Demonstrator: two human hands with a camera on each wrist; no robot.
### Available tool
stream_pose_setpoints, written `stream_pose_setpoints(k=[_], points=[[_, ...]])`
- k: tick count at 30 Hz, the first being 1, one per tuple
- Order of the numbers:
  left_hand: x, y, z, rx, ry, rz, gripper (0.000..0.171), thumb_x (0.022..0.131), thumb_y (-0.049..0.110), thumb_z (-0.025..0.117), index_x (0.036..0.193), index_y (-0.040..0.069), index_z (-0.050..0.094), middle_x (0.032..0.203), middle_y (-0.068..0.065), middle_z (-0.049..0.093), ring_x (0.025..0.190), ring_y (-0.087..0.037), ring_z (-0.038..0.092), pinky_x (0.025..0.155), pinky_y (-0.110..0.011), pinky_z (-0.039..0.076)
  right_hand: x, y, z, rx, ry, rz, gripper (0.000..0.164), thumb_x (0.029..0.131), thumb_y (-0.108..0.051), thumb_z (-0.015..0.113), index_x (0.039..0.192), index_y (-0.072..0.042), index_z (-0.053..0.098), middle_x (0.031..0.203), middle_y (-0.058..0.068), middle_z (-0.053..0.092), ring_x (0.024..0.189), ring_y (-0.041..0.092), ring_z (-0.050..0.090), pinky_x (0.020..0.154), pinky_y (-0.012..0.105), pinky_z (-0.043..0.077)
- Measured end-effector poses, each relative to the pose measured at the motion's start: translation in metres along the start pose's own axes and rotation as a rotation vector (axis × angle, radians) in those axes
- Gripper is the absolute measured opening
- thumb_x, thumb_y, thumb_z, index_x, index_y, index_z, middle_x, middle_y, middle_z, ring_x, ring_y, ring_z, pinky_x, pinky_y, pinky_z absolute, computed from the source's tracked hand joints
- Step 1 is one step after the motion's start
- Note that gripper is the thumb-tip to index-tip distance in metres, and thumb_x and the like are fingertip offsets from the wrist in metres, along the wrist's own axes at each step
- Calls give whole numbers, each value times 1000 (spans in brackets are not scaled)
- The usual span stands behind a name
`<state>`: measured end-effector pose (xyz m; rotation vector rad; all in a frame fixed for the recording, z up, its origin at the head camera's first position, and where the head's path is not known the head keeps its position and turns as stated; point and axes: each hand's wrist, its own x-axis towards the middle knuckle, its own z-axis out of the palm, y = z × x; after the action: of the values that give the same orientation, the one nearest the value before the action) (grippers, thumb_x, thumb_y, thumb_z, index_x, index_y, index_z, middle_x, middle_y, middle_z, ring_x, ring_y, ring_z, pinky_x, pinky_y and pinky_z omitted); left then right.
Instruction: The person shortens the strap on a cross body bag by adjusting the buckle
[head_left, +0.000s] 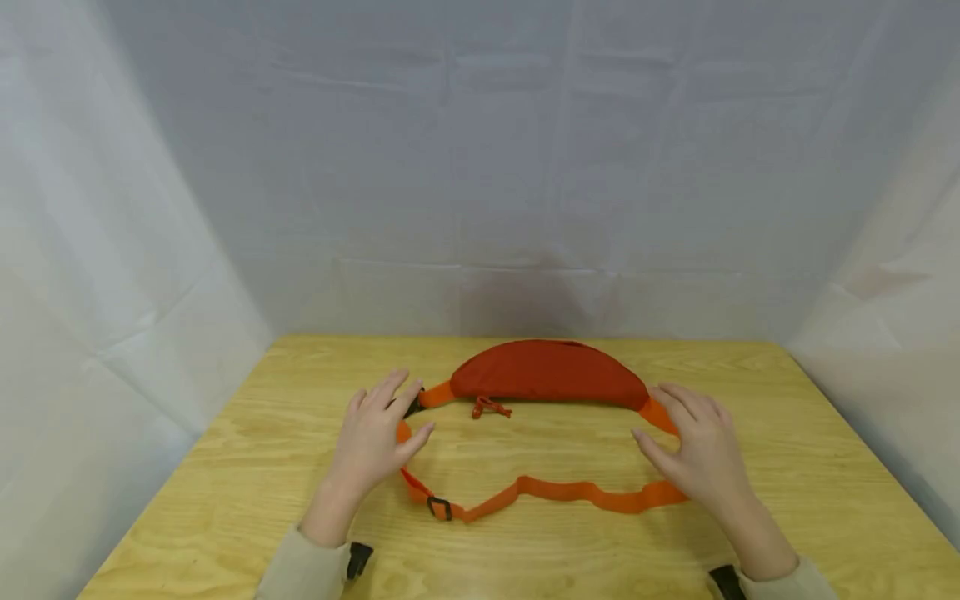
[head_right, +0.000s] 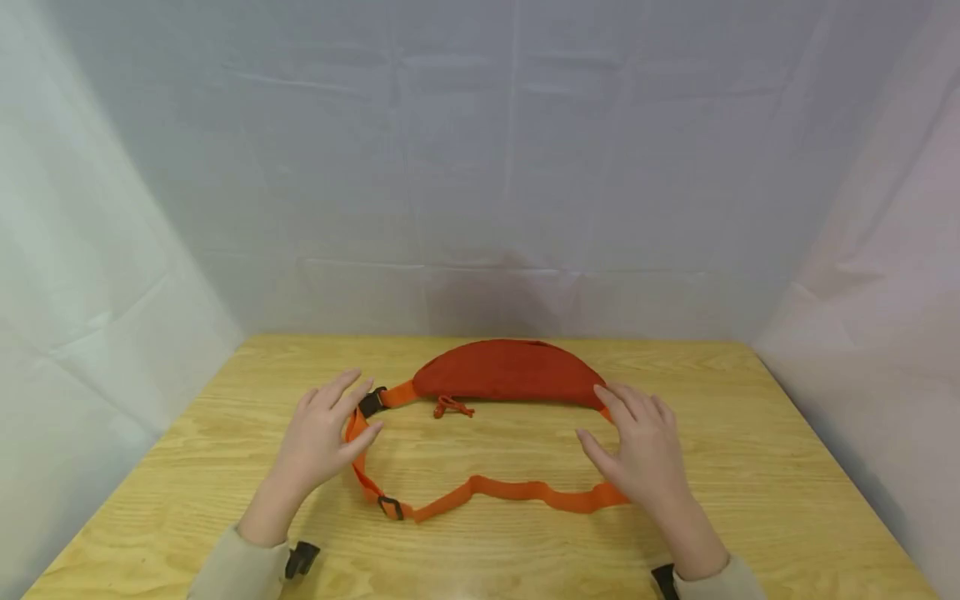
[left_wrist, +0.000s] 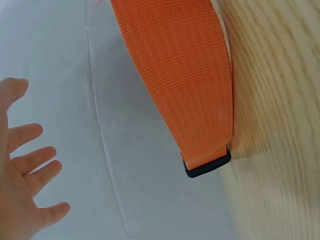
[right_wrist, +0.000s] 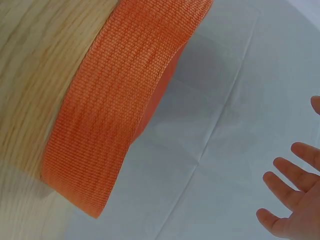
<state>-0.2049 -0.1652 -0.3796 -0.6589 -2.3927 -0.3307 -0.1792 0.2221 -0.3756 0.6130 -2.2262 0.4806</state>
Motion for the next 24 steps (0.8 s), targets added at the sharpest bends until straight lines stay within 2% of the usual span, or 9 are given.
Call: stream_pose_setpoints(k=[4, 8, 14, 21, 24], points=[[-1, 0, 1, 2, 37, 45, 51, 75, 33, 68, 115, 3, 58, 120, -17, 50, 109, -32, 47, 82, -56, 36, -1, -1, 2, 22, 19, -14, 50, 79, -39, 61, 107, 2, 60, 104, 17, 58, 92, 35, 52, 79, 56, 32], [-3, -1, 2, -7, 44, 70, 51, 73, 31, 70, 114, 2, 59, 118, -17, 51, 106, -32, 48, 82, -55, 36, -1, -2, 5, 58, 33, -29, 50, 80, -41, 61, 107, 1, 60, 102, 16, 59, 91, 34, 53, 80, 56, 32], [-7, -3, 2, -54, 27, 104, 52, 72, 28, 72, 114, 1, 59, 116, -16, 53, 106, -31, 49, 85, -51, 36, -1, -5, 11, 88, 21, -46, 49, 79, -42, 62, 105, 0, 61, 101, 14, 60, 91, 33, 53, 79, 54, 33], [-12, -5, 1, -97, -21, 119, 51, 72, 29, 72, 112, 1, 60, 113, -14, 55, 104, -29, 50, 85, -48, 37, -1, -11, 15, 119, -23, -55, 44, 71, -27, 72, 105, 0, 62, 101, 14, 60, 91, 31, 53, 77, 53, 35], [-14, -5, 1, -110, -46, 115, 50, 73, 31, 71, 113, 2, 60, 115, -13, 55, 105, -29, 50, 86, -47, 37, 0, -14, 18, 144, -47, -56, 44, 74, -31, 70, 105, -1, 62, 101, 13, 60, 92, 31, 53, 78, 53, 34]])
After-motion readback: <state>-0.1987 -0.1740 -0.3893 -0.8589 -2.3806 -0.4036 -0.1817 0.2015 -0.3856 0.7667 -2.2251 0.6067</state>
